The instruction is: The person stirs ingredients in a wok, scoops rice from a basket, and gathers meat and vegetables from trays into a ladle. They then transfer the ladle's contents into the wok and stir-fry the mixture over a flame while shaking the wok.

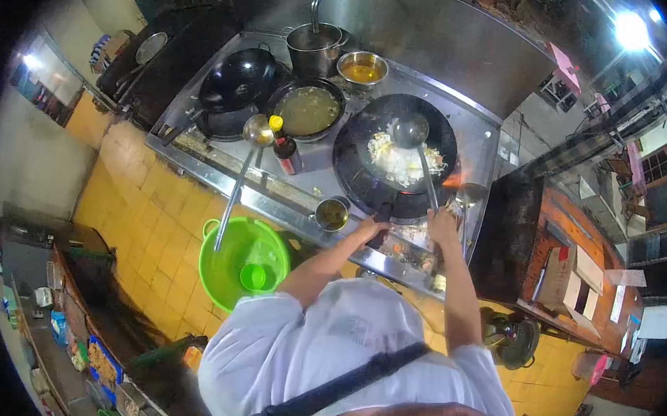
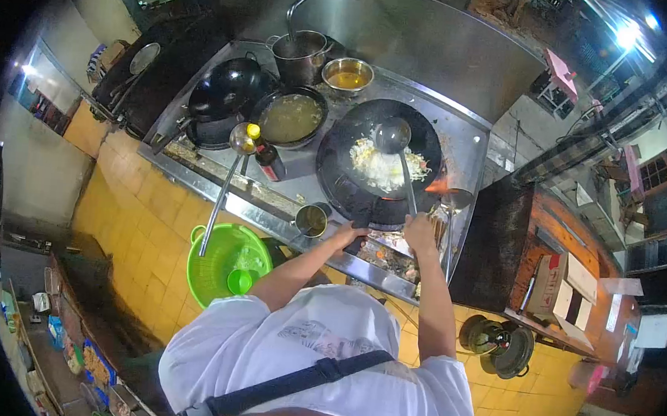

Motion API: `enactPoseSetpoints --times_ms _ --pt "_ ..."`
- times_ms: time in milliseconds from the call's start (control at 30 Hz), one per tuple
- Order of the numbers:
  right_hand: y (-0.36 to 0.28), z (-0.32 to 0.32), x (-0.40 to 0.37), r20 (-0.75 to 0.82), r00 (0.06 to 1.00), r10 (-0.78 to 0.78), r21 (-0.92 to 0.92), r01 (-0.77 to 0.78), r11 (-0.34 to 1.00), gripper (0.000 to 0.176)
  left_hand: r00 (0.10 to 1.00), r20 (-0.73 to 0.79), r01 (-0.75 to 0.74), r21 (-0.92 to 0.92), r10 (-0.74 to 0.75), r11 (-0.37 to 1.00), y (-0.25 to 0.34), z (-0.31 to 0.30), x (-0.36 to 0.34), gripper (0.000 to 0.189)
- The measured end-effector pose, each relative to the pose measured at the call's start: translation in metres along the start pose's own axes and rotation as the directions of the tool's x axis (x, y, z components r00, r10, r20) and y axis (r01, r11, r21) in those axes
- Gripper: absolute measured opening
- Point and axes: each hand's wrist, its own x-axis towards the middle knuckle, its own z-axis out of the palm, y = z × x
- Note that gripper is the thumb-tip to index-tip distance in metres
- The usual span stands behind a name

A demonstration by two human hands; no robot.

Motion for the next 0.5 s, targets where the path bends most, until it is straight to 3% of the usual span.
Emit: enactPoseSetpoints --times_ms 33,67,133,167,200,267,333,400,500 --pt "0.002 0.005 0.002 0.015 0.997 0.078 0.056 -0.078 0.995 0.036 1.000 -0.012 0.012 -0.008 -0.012 1.000 0.002 0.000 -0.002 0.018" --pt "0.031 0.041 0.008 -0.213 0.970 -0.116 -0.146 0.086 0.986 0.037 0.997 -0.058 -0.049 -0.015 0.048 0.999 -0.018 -0.006 0.018 0.017" --pt "0.050 0.050 0.004 -0.376 0.865 -0.331 -0.370 0.187 0.910 0.037 1.000 -0.011 0.005 -0.060 -0.006 0.998 0.011 0.010 -0.007 0.016" --pt "0.042 0.024 -0.005 -0.051 0.991 -0.122 -0.092 0.117 0.989 0.036 0.998 0.033 0.060 -0.105 -0.057 0.993 0.022 0.015 -0.016 0.016" --pt "0.029 -0.007 -0.021 0.331 0.943 0.014 0.146 -0.066 0.987 0.036 0.983 -0.140 0.124 0.018 -0.121 0.992 -0.017 0.007 0.025 0.014" --pt "-0.006 -0.079 -0.052 0.423 0.901 0.096 -0.051 -0.083 0.995 0.034 0.988 -0.074 0.107 -0.285 -0.134 0.953 0.044 0.059 -0.042 0.012" --pt "-0.008 -0.108 -0.083 0.171 0.985 -0.022 -0.322 0.077 0.944 0.036 0.985 0.030 0.160 -0.493 -0.168 0.855 0.097 0.092 -0.098 0.012" --pt "-0.025 -0.129 -0.102 0.176 0.983 -0.046 -0.337 0.104 0.936 0.038 0.946 0.246 0.321 -0.655 -0.209 0.684 0.123 0.096 -0.125 0.014" --pt "-0.028 -0.126 -0.121 0.213 0.972 -0.098 -0.357 0.171 0.918 0.046 0.923 0.269 0.381 -0.539 -0.275 0.751 0.112 0.055 -0.097 0.018"
